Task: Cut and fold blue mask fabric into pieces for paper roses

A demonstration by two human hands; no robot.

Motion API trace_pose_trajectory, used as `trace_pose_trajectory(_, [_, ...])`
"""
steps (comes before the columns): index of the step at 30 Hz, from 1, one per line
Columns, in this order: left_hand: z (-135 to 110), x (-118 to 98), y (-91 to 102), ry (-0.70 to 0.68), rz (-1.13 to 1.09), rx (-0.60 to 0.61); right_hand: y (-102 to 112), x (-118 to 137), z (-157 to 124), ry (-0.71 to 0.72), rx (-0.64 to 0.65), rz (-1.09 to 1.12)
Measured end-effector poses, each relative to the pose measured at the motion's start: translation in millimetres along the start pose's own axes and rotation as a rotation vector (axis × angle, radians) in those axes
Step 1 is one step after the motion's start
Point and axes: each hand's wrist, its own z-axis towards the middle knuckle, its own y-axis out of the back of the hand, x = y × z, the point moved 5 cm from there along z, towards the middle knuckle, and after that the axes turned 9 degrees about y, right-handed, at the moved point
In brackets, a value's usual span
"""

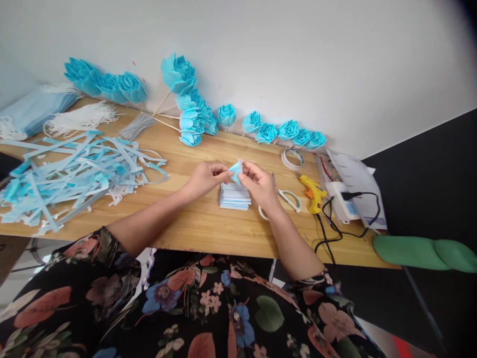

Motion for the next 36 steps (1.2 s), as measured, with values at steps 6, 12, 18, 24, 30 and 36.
trace_pose_trajectory(6, [-2.3, -0.1, -2.3, 0.008, 0.008, 0.007, 0.1, 7.5, 0.5, 0.017, -0.031, 0.005])
trace_pose_trajectory(12, [-0.5, -1.1, -0.8, -0.004, -0.032, 0.035, 2.7, 7.9, 0.4, 0.039, -0.075, -0.029])
trace_pose_trajectory(18, [0.6, -1.9, 1.4, 0.010, -0.039, 0.021, 2.9, 7.4, -0.2, 0.020, -0.090, -0.022])
trace_pose_trajectory(24, [-0.4, -2.2, -1.5, 0.015, -0.034, 0.050, 2.3, 6.1, -0.7, 0.028, -0.085, -0.029])
trace_pose_trajectory(30, [-1.6, -2.2, -3.8, -0.023, 0.007, 0.061, -0.1, 9.6, -0.5, 0.041, -0.048, -0.061])
trace_pose_trajectory(36, [-3.7, -2.7, -9.4, -0.022, 0.011, 0.141, 1.9, 10.3, -0.8, 0.053, -0.059, -0.052])
